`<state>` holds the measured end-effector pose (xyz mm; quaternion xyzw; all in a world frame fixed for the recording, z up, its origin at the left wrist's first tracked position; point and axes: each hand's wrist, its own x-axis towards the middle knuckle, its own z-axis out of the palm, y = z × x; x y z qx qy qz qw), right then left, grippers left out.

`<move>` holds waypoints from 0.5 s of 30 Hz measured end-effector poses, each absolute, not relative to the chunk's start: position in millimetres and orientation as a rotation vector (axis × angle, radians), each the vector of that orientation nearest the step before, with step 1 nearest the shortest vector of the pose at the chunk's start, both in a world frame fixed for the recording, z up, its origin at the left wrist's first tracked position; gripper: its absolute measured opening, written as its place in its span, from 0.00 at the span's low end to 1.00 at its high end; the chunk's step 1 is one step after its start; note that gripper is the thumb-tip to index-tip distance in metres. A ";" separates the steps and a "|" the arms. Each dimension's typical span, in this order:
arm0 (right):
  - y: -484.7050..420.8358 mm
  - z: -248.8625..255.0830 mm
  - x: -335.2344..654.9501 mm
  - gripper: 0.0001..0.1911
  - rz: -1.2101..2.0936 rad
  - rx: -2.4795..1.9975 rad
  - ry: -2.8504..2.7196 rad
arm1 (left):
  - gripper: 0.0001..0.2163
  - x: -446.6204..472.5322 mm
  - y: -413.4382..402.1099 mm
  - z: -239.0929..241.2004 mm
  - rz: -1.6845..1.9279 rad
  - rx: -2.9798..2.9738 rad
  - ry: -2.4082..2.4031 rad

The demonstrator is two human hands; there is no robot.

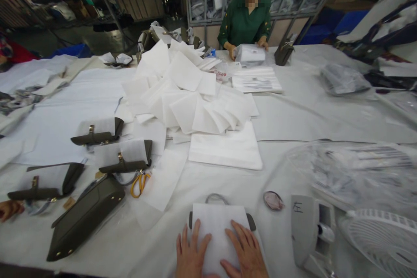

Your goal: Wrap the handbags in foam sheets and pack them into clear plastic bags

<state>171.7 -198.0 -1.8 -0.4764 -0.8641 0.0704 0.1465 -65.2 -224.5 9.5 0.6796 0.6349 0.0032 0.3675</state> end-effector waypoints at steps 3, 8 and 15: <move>-195.7 -3.0 172.5 0.36 0.203 -1.371 -2.482 | 0.43 -51.3 -205.4 28.4 -0.007 1.825 1.617; -198.5 -0.7 171.6 0.37 0.110 -1.307 -2.487 | 0.47 -28.7 -197.4 21.2 -0.240 2.092 1.454; -195.4 -4.3 203.2 0.25 0.209 -1.336 -2.406 | 0.25 -19.1 -224.8 -0.3 0.082 2.588 1.662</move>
